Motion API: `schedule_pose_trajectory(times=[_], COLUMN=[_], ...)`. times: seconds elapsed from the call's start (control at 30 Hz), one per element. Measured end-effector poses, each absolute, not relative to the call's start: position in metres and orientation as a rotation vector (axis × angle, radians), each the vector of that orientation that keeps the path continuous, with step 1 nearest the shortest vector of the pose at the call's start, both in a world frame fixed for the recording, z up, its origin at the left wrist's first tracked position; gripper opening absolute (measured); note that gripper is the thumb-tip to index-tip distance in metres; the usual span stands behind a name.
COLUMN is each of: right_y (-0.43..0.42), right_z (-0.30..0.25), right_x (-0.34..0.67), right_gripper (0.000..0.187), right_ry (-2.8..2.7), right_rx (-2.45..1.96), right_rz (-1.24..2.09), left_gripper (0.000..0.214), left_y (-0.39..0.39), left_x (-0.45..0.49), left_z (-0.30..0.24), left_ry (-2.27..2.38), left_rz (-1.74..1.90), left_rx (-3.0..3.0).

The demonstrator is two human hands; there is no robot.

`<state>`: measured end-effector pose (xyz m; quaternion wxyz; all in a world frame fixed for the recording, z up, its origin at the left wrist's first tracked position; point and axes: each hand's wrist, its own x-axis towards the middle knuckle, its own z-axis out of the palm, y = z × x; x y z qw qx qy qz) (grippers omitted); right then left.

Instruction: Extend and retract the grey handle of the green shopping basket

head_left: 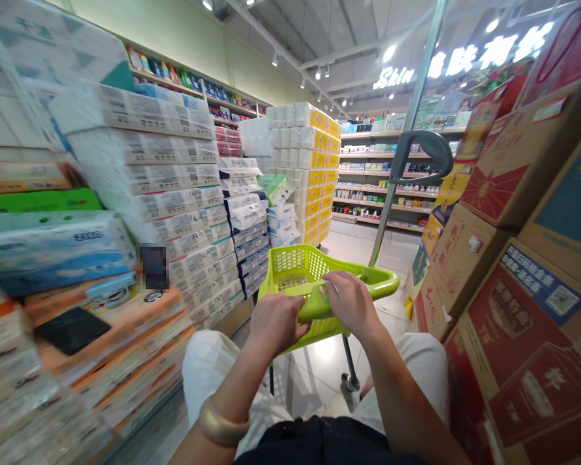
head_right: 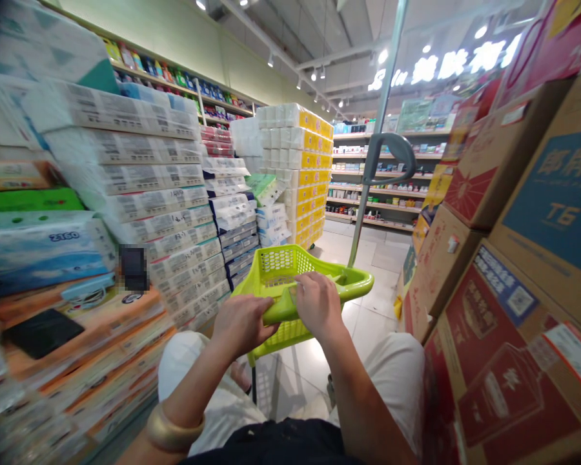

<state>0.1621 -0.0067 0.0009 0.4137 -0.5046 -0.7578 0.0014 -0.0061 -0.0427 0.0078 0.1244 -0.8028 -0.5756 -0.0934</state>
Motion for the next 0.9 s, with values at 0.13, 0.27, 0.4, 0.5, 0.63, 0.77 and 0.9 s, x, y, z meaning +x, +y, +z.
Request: schedule_pose_trajectory(times=[0.13,0.27,0.4,0.5,0.63,0.77,0.9], right_y=[-0.016,-0.014,-0.005,-0.010,-0.019,-0.011,-0.009], right_z=[0.002,0.001,-0.003,-0.005,-0.004,-0.007,-0.010], right_x=[0.147,0.153,0.169,0.161,0.147,0.163,0.170], right_gripper=[0.027,0.027,0.028,0.028,0.029,0.028,0.028], right_ry=[-2.061,-2.013,-1.834,-1.882,-2.015,-1.908,-1.799], right_rx=[-1.064,-1.094,-1.278,-1.213,-1.044,-1.128,-1.269], right_rz=[0.025,0.056,-0.014,-0.018,0.027,0.032,-0.040], left_gripper=[0.026,0.025,0.023,0.023,0.026,0.025,0.025], left_y=[-0.043,-0.043,-0.043,-0.044,-0.044,-0.043,-0.043], left_x=[-0.006,-0.007,-0.006,-0.005,-0.005,-0.006,-0.006], left_z=[0.009,0.010,0.009,0.010,0.011,0.010,0.010], left_ry=[-1.683,-1.680,-1.683,-1.679,-1.693,-1.693,-1.715], left_rz=[-0.264,-0.249,-0.257,-0.270,-0.267,-0.260,-0.261], left_rx=[-2.344,-2.344,-2.338,-2.341,-2.349,-2.341,-2.321])
